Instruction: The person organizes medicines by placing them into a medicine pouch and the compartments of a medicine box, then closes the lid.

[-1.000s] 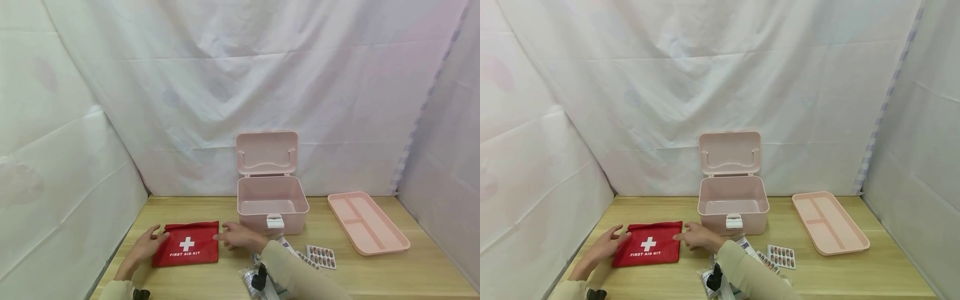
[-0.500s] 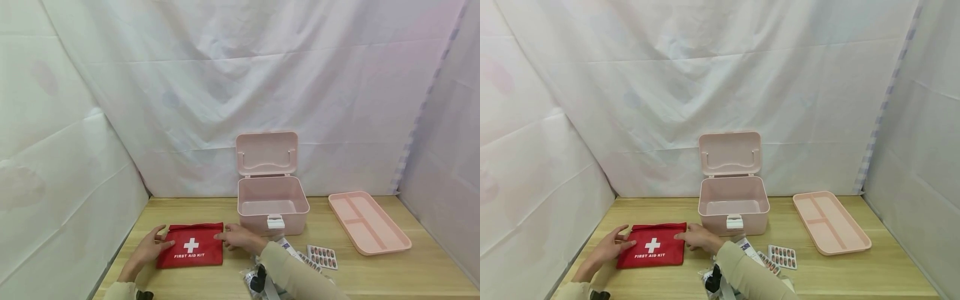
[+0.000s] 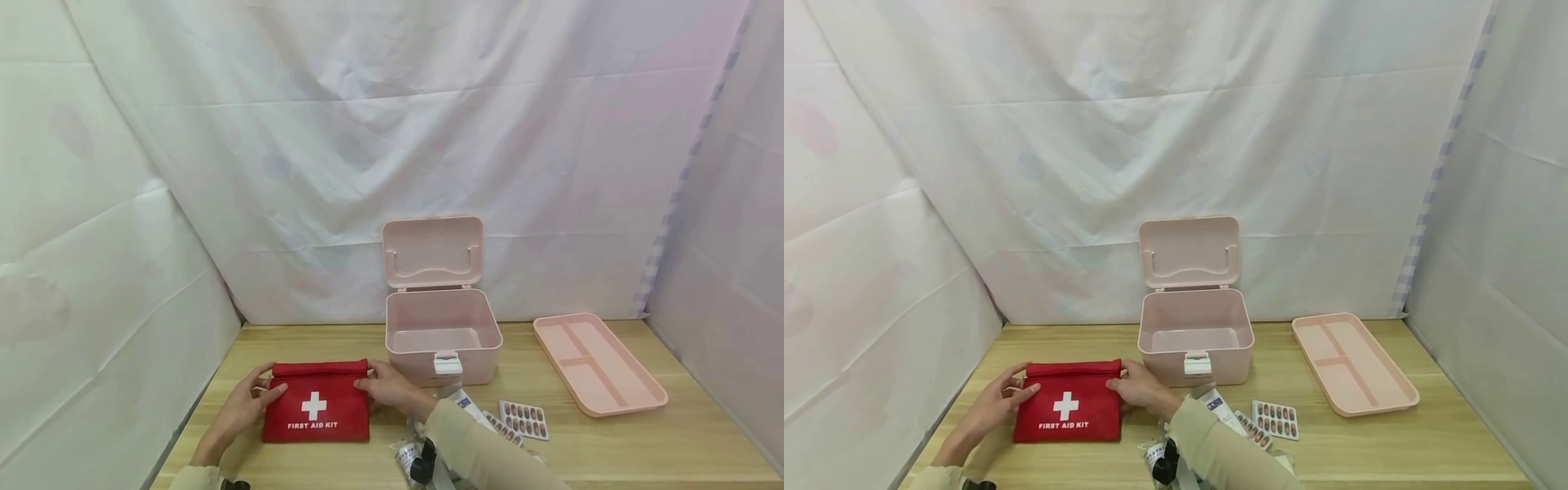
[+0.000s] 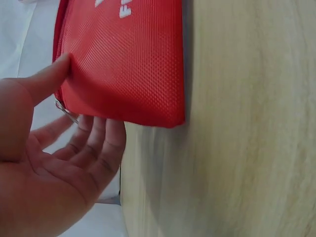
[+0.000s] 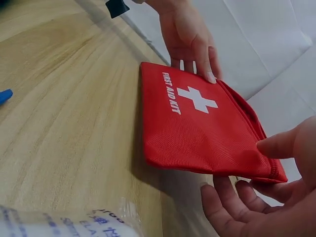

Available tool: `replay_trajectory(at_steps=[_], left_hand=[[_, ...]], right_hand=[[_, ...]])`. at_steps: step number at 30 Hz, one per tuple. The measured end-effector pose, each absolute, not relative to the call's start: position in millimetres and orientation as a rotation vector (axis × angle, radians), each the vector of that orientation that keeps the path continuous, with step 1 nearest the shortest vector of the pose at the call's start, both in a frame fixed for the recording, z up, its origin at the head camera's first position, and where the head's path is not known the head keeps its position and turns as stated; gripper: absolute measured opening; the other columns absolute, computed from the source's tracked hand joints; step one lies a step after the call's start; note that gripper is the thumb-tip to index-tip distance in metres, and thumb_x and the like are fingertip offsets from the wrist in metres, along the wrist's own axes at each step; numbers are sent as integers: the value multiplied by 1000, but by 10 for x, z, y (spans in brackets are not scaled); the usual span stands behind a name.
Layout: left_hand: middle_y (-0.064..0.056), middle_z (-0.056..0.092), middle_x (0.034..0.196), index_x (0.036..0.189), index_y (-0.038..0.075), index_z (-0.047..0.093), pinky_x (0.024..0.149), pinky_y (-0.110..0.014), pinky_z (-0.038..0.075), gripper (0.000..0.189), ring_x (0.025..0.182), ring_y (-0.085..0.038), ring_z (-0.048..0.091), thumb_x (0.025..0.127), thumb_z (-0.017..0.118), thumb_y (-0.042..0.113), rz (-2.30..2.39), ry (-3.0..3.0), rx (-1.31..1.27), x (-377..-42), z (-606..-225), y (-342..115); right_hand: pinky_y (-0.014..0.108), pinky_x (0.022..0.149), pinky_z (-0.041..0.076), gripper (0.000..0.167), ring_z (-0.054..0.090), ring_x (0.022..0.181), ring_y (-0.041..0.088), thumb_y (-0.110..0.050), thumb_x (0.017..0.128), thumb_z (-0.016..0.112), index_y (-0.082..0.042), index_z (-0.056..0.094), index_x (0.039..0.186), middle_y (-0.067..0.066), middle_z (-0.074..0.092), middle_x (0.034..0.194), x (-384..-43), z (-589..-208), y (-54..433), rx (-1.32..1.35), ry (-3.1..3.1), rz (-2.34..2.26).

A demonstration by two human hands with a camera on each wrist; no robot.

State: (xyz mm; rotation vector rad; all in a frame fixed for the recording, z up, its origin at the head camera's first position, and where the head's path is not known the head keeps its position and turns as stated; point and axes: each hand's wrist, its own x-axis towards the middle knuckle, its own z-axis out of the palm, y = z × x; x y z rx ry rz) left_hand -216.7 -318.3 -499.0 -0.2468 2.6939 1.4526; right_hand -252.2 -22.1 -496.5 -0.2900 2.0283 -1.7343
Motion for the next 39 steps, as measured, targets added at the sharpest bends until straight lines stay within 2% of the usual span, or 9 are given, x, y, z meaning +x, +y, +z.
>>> replay_trajectory(at_steps=[6, 10, 15, 19, 23, 27, 30, 34, 39], left_hand=[[-16, 57, 115, 147, 4, 42, 72, -29, 54, 67, 95, -23, 59, 92, 72, 27, 1472, 2724, -180, -2148, -4983, -3173], [-16, 60, 117, 144, 7, 46, 74, -29, 54, 64, 98, -24, 62, 91, 72, 31, 1501, 2728, -145, -2138, -4974, -3149], [-15, 64, 123, 139, 12, 53, 82, -34, 55, 58, 106, -27, 63, 91, 70, 40, 1518, 2749, -98, -2141, -4970, -3115], [-15, 65, 122, 138, 11, 55, 81, -30, 55, 56, 106, -28, 64, 93, 68, 41, 1563, 2761, -32, -2150, -4956, -3070], [-12, 67, 113, 136, 11, 58, 78, -25, 54, 51, 101, -24, 65, 95, 66, 39, 1586, 2789, 24, -2155, -4925, -3011], [-10, 67, 104, 133, 11, 60, 80, -24, 53, 46, 95, -17, 65, 93, 69, 32, 1621, 2798, 102, -2144, -4885, -2963], [-10, 66, 108, 132, 11, 60, 80, -24, 54, 46, 92, -14, 65, 91, 73, 28, 1660, 2764, 160, -2129, -4847, -2932], [-10, 66, 114, 129, 11, 62, 78, -26, 55, 46, 93, -14, 64, 88, 76, 25, 1675, 2726, 229, -2102, -4783, -2885], [-9, 68, 110, 122, 8, 66, 74, -28, 55, 39, 90, -17, 62, 87, 77, 22, 1654, 2725, 297, -2077, -4727, -2816]], right_hand=[[48, 64, 58, 25, 66, 65, 25, -7, 95, 63, -3, 59, 119, 12, 58, 93, -2458, -4932, -148, -352, 2065, -1751], [51, 66, 57, 23, 65, 67, 26, -9, 94, 65, -5, 62, 117, 10, 59, 94, -2430, -4904, -66, -428, 2142, -1719], [44, 71, 55, 22, 64, 75, 22, -11, 93, 67, -8, 65, 114, 8, 62, 94, -2412, -4873, 26, -493, 2203, -1684], [39, 71, 54, 27, 62, 80, 20, -12, 92, 69, -8, 65, 118, 7, 63, 96, -2409, -4834, 93, -509, 2235, -1688], [40, 73, 55, 28, 62, 84, 21, -11, 92, 69, -10, 65, 120, 6, 65, 98, -2408, -4801, 152, -534, 2271, -1687], [33, 75, 54, 25, 62, 86, 18, -10, 91, 69, -11, 67, 117, 4, 67, 99, -2398, -4803, 203, -590, 2323, -1656], [28, 75, 52, 26, 62, 87, 17, -10, 91, 70, -11, 68, 116, 2, 69, 100, -2388, -4823, 234, -624, 2368, -1636], [27, 76, 51, 27, 61, 87, 15, -9, 90, 71, -10, 68, 117, 0, 69, 99, -2372, -4847, 267, -655, 2431, -1607], [27, 80, 52, 25, 62, 89, 12, -8, 89, 70, -10, 68, 114, -1, 69, 99, -2334, -4851, 301, -686, 2498, -1566]])
